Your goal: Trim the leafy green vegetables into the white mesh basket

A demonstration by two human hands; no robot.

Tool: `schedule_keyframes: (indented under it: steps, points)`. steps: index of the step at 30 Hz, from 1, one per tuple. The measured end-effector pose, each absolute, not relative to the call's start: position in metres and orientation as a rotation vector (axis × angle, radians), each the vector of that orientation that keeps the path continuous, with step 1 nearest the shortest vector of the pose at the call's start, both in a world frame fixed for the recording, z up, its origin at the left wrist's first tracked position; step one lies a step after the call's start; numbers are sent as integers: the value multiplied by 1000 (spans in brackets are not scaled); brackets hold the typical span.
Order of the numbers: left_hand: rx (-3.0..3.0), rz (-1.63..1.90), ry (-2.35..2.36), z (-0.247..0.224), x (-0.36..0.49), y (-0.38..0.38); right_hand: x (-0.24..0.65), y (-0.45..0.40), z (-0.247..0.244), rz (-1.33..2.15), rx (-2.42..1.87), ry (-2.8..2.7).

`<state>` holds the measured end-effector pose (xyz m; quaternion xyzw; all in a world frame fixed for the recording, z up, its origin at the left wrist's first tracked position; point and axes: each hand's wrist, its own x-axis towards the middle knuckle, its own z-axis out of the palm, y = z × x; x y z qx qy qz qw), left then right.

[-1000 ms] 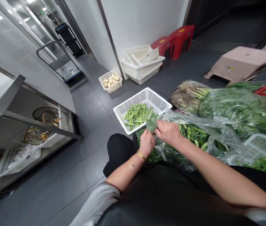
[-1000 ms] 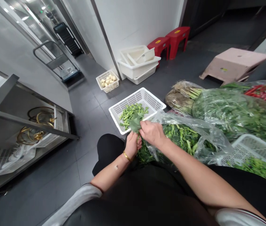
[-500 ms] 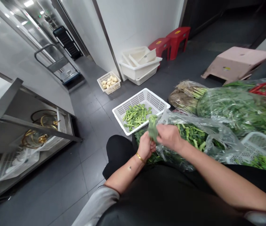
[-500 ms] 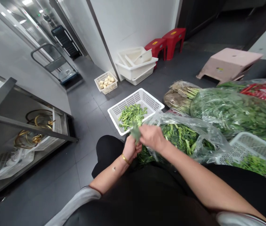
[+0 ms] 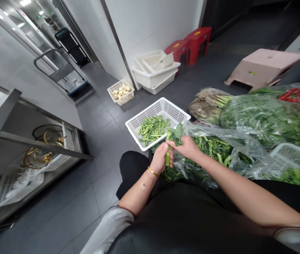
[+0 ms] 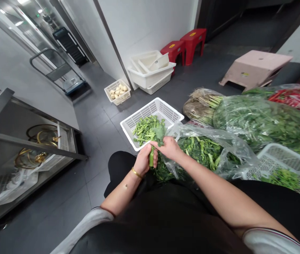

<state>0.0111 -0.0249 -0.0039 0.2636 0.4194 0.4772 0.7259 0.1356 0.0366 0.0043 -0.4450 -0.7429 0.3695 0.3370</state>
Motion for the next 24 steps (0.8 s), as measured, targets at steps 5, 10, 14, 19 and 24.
schedule_keyframes:
  steps: [5,10,14,19,24]
  points:
    - [348,1203,1002,-8,4,-13,139,15,-4,253,-670,-2304]
    - [464,1258,1093,-2,-22,-7,143,-5,-57,667,-1004,-2660]
    - [774,1247,1373,-13,-22,-16,141,11,-70,1098,-1258,-2664]
    - [1058,1216,1478,-23,-3,-24,136,54,-27,1476,-1234,-1834]
    - [629,1029,1145,-14,25,-12,134,50,-24,1528,-1070,-1546]
